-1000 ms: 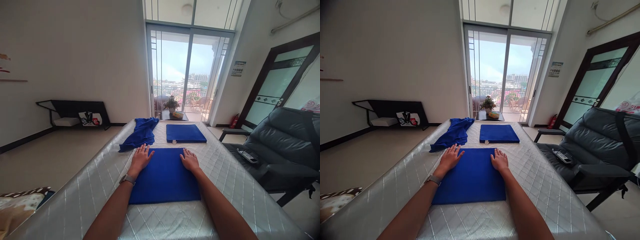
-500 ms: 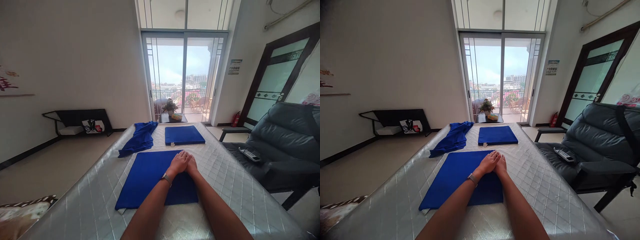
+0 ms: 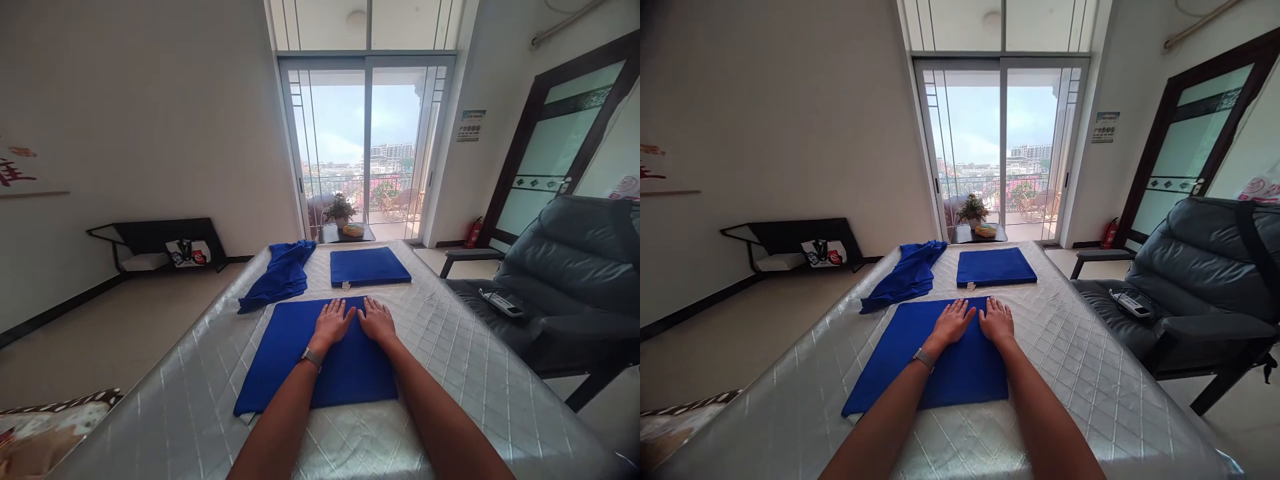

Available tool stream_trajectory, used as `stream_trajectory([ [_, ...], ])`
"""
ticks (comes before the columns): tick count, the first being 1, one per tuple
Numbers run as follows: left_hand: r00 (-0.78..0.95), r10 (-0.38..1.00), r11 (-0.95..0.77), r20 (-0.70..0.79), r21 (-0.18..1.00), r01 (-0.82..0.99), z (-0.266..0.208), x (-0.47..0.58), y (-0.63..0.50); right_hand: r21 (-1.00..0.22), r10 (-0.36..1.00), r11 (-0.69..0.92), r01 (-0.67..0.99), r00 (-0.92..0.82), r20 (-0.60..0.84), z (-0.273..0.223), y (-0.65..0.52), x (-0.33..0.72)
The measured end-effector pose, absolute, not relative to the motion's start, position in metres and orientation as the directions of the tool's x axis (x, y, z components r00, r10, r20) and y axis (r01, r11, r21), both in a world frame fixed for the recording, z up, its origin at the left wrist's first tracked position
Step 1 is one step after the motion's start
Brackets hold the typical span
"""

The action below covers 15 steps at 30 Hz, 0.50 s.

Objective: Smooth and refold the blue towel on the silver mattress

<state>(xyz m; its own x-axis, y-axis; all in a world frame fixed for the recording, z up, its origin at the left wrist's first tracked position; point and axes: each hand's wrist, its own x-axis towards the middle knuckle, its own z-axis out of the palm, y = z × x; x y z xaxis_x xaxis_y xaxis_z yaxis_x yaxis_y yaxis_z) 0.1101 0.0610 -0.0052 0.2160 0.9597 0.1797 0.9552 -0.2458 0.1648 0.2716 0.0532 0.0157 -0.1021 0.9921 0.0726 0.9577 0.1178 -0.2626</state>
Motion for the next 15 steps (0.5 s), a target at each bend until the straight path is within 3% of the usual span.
stream_trajectory([
  [8,-0.022,0.989,0.011,0.147,0.077,0.997,-0.009,-0.02,0.051,-0.263,0.994,0.105,0.959,-0.098,0.039,0.015,0.055,0.272],
  [15,-0.086,0.986,0.073,0.14,0.101,0.992,-0.009,-0.046,0.044,-0.227,0.994,0.105,0.968,-0.103,0.02,0.015,0.057,0.272],
])
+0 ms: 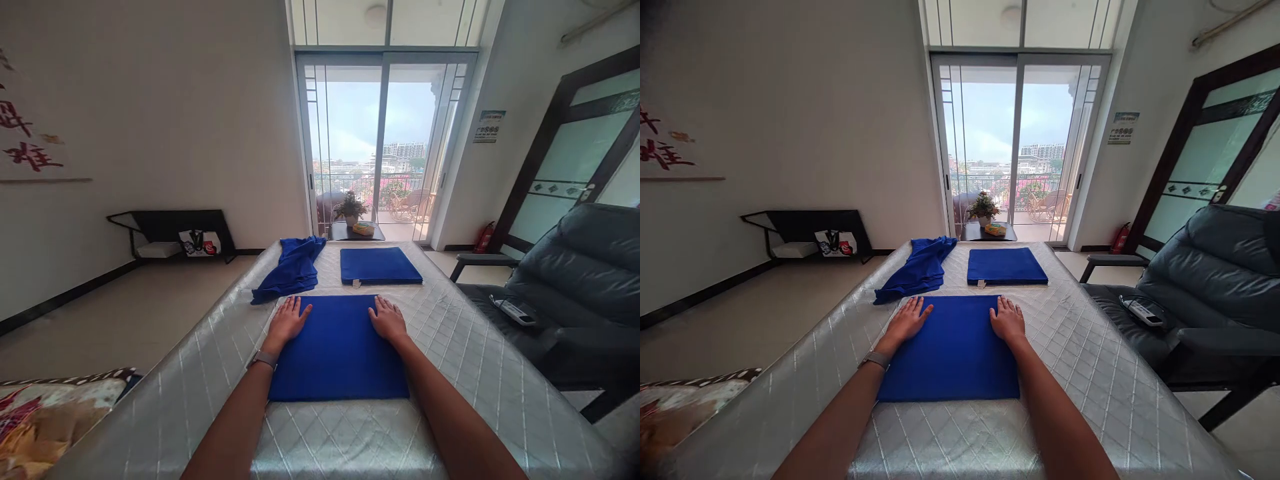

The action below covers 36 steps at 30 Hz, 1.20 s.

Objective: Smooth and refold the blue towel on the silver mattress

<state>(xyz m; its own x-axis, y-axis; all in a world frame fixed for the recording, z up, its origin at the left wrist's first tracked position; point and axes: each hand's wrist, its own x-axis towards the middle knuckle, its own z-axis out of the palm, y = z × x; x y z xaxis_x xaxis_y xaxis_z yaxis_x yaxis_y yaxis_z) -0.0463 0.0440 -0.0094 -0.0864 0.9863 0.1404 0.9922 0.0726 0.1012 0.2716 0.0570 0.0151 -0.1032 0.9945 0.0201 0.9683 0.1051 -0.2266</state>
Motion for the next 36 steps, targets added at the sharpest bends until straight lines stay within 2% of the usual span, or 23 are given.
stream_trajectory([
  [12,-0.117,0.986,0.098,0.122,0.15,0.984,-0.003,-0.036,0.04,-0.165,0.996,0.088,0.982,-0.091,-0.01,0.014,0.06,0.272],
  [25,-0.096,0.976,0.056,0.195,0.198,0.979,-0.004,-0.035,0.038,-0.081,0.992,0.061,0.995,-0.069,-0.105,0.039,0.046,0.266],
  [36,-0.107,0.979,0.081,0.175,0.147,0.986,-0.003,-0.035,0.038,-0.128,0.991,0.075,0.989,-0.088,-0.102,0.018,0.016,0.271],
])
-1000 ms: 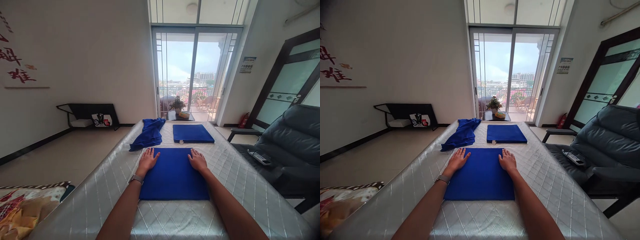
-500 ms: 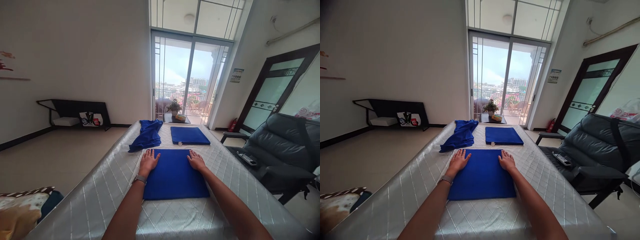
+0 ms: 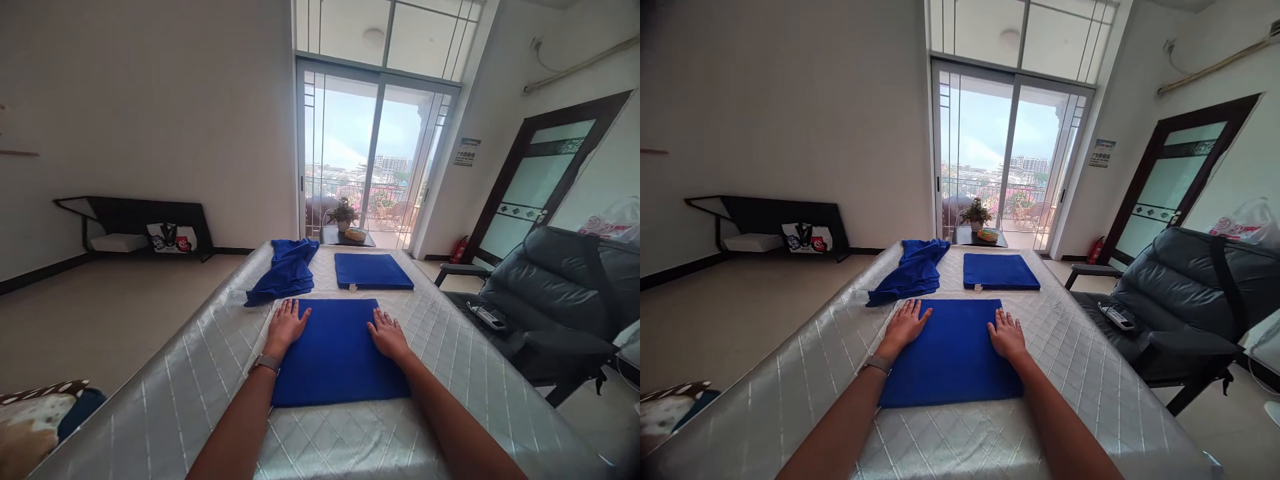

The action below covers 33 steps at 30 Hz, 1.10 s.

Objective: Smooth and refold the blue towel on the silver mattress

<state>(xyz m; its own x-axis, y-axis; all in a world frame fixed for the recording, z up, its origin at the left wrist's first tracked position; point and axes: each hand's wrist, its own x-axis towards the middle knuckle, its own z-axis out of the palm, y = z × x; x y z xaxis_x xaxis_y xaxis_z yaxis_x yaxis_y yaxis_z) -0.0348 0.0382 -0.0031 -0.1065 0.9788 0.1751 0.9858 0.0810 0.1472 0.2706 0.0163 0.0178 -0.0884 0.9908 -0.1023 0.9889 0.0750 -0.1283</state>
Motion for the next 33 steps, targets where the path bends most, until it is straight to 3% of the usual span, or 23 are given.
stream_trajectory([
  [12,-0.015,0.951,0.005,0.308,0.034,0.999,0.011,-0.016,0.026,-0.226,0.99,0.069,0.972,-0.095,-0.105,0.022,0.016,0.269],
  [18,0.293,0.913,-0.337,0.282,0.121,0.934,0.024,0.088,-0.001,-0.238,0.993,0.074,0.969,-0.094,-0.072,0.02,0.014,0.269],
  [23,0.483,0.809,-0.552,0.335,0.151,0.82,0.012,0.17,0.003,-0.13,0.981,0.184,0.974,-0.191,-0.044,0.012,0.012,0.277],
  [28,0.405,0.839,-0.507,0.362,0.252,0.824,-0.007,0.177,0.02,-0.151,0.977,0.2,0.968,-0.209,-0.049,0.013,0.011,0.279],
  [33,0.343,0.895,-0.41,0.287,0.222,0.885,-0.01,0.156,0.018,-0.199,0.987,0.146,0.969,-0.157,-0.04,0.015,0.013,0.275],
])
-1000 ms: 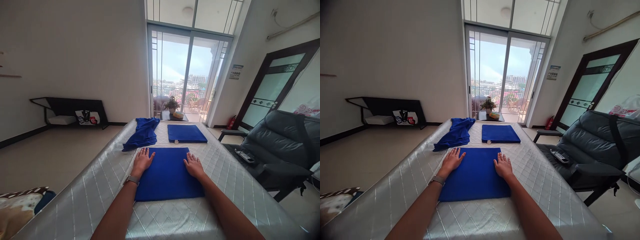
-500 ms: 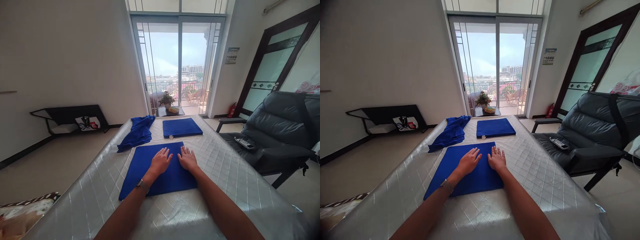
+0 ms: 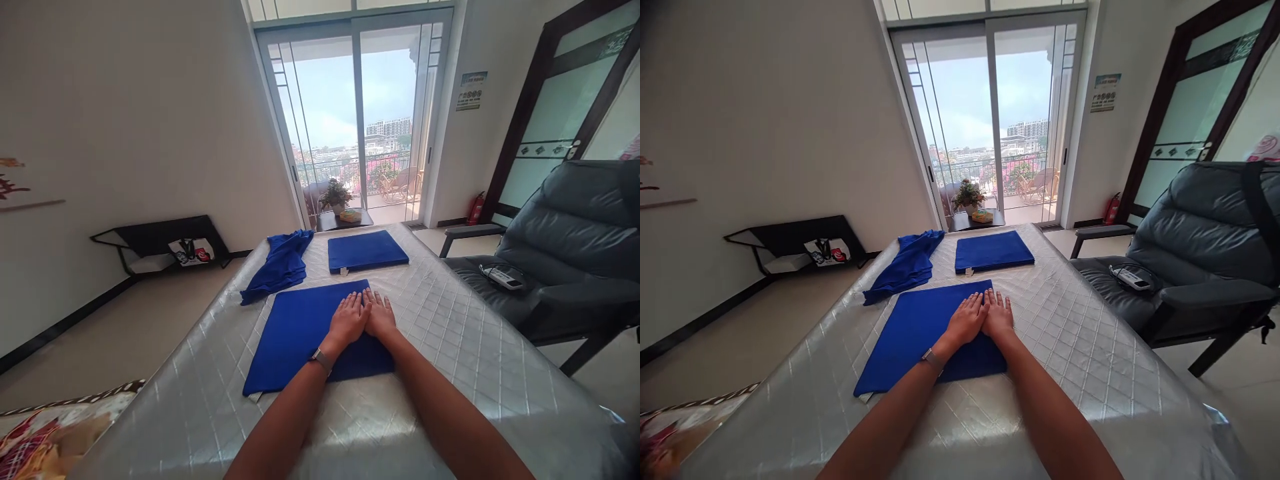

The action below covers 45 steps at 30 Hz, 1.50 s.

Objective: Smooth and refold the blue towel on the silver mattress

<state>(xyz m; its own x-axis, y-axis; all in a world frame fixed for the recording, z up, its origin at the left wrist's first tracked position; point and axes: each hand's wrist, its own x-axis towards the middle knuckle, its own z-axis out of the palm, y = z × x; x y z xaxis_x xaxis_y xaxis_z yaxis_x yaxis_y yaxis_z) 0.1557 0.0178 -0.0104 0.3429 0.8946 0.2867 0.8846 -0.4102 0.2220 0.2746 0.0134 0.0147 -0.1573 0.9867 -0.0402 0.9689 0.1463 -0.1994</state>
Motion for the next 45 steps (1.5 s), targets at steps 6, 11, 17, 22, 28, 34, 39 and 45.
stream_trajectory([
  [6,0.335,0.922,-0.366,0.196,0.152,0.918,-0.004,0.14,0.009,-0.253,0.99,0.127,0.959,-0.138,-0.027,0.012,0.015,0.272],
  [11,0.283,0.948,-0.302,0.144,0.138,0.943,-0.002,0.106,0.003,-0.283,0.994,0.091,0.955,-0.102,-0.025,0.014,0.016,0.27],
  [17,0.151,0.987,-0.155,0.064,0.074,0.985,0.0,0.035,-0.008,-0.266,0.995,0.078,0.961,-0.093,-0.044,0.014,0.017,0.27],
  [22,0.068,0.993,-0.071,0.093,0.028,0.997,-0.009,-0.02,-0.018,-0.233,0.995,0.088,0.969,-0.098,-0.032,0.013,0.018,0.271],
  [28,0.048,0.988,-0.057,0.146,0.054,0.997,-0.023,-0.043,-0.019,-0.184,0.995,0.087,0.979,-0.094,-0.028,0.011,0.019,0.272],
  [34,0.032,0.985,-0.05,0.171,0.098,0.994,-0.023,-0.046,-0.015,-0.149,0.995,0.086,0.985,-0.092,-0.04,0.011,0.02,0.273],
  [39,0.012,0.988,-0.03,0.152,0.121,0.992,-0.013,-0.044,-0.018,-0.132,0.996,0.081,0.988,-0.084,-0.023,0.013,0.018,0.27],
  [45,-0.005,0.99,-0.014,0.143,0.135,0.991,-0.005,-0.039,-0.024,-0.051,0.993,0.095,0.994,-0.091,0.069,0.028,0.003,0.267],
])
